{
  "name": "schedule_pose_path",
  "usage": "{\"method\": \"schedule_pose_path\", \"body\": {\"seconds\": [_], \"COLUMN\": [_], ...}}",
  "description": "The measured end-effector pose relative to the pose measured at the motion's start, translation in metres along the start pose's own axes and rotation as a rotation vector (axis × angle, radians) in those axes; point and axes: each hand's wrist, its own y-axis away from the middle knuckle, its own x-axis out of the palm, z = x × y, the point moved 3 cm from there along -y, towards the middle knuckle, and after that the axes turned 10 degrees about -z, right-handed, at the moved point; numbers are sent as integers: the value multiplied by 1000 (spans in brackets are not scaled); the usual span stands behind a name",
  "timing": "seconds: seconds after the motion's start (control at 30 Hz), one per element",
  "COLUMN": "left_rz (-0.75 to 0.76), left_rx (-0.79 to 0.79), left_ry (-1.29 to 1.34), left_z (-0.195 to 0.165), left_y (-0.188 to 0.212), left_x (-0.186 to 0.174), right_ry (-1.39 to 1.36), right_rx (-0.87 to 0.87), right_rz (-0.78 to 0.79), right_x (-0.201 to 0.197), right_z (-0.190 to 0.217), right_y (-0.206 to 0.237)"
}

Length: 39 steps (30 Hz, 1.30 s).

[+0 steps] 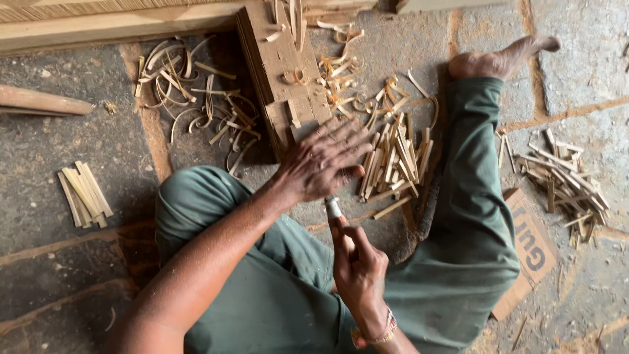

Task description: The person sits on the floor and uses a chisel to carve small wooden sticks held against a wooden block. The person repeatedly shaves off thin strips of wood and places the finished pieces on the floor.

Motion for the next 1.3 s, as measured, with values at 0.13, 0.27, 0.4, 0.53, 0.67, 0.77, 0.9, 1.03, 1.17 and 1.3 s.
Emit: {"method": "schedule_pose_path", "body": {"seconds": [0.13, 0.27, 0.4, 0.53, 0.67, 0.77, 0.9, 1.03, 1.17, 1.3], "left_rz": [107, 58, -144, -525, -649, -602, -512, -412, -400, -413], "left_rx": [-27, 39, 34, -166, -520, -725, -761, -874, -883, -916], "left_ry": [-175, -290, -179, -115, -96, -66, -212, -220, -269, -244], "left_z": [39, 72, 55, 9, -4, 3, 11, 18, 21, 23], "left_y": [-8, -31, -21, 15, 38, 39, 22, 16, 17, 16], "left_x": [13, 9, -10, -46, -74, -79, -75, -74, -80, -83], "right_ry": [12, -18, -92, -397, -421, -285, -224, -227, -244, -239], "right_rx": [-48, -149, -71, 380, 499, 188, 372, 359, 352, 352], "right_rz": [-11, -91, -74, -15, -86, -147, -88, -73, -59, -60], "right_x": [28, 42, 45, 38, 23, 17, 18, 18, 19, 20], "right_z": [2, 0, -5, -26, -51, -59, -73, -73, -72, -72], "right_y": [-27, -40, -41, -45, -28, -14, 4, 4, 2, 2]}}
